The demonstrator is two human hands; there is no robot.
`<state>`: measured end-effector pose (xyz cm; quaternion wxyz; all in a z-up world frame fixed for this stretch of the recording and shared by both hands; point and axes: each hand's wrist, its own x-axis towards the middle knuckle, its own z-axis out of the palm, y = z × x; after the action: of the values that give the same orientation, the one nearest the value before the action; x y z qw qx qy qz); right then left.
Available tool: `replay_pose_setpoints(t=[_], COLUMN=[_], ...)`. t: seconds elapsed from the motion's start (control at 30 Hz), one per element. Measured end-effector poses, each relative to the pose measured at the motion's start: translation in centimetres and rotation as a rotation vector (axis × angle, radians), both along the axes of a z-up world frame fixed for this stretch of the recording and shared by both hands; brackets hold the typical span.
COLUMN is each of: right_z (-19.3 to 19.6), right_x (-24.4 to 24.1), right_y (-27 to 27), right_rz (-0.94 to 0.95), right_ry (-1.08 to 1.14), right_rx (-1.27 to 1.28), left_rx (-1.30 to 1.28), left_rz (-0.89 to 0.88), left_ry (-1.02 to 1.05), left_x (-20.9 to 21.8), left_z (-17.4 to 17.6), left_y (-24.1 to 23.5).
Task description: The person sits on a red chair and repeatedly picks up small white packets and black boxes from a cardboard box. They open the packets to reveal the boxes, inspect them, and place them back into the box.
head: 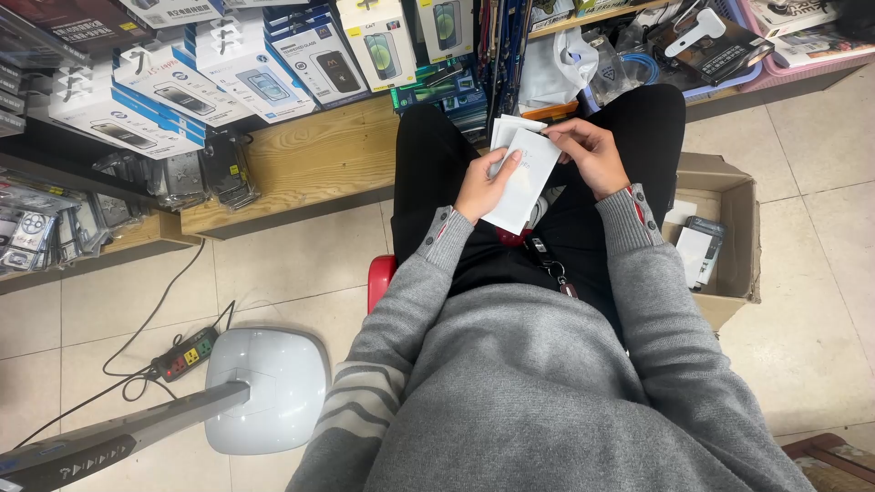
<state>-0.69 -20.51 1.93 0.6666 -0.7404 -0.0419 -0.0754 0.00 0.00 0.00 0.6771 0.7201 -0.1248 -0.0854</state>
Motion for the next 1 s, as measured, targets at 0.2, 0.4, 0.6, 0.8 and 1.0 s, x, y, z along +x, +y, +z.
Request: replay_pose_setpoints(t=[0.2, 0.4, 0.6, 0.8, 1.0], right_z=[0.5, 1.1, 0.7, 0.4, -1.8], right_x=[-0.2, -0.3, -0.5, -0.2, 1.2], right_y=[0.3, 0.5, 0.2, 0.6, -5.2], right_rz=[0.017, 0.058, 0.086, 0.046, -0.258], right_ry=[0.012, 0.033, 0.060, 0.029, -0.012], right_rx=[0.004, 0.022, 0.041, 0.063, 0.451], left_rx=[-0.001, -0.013, -0.010, -0.038, -0.130], left_rz=[0.004, 0.006, 0.017, 0.019, 0.089], left_ry=[-0.010, -0.013, -0.010, 0.050, 0.241], left_x=[0.1, -0.3, -0.4, 0.1, 1.6], left_z=[-0.2, 0.5, 0.6, -0.8, -1.2], left_y=[0.0, 0.1, 0.0, -0.3, 0.1])
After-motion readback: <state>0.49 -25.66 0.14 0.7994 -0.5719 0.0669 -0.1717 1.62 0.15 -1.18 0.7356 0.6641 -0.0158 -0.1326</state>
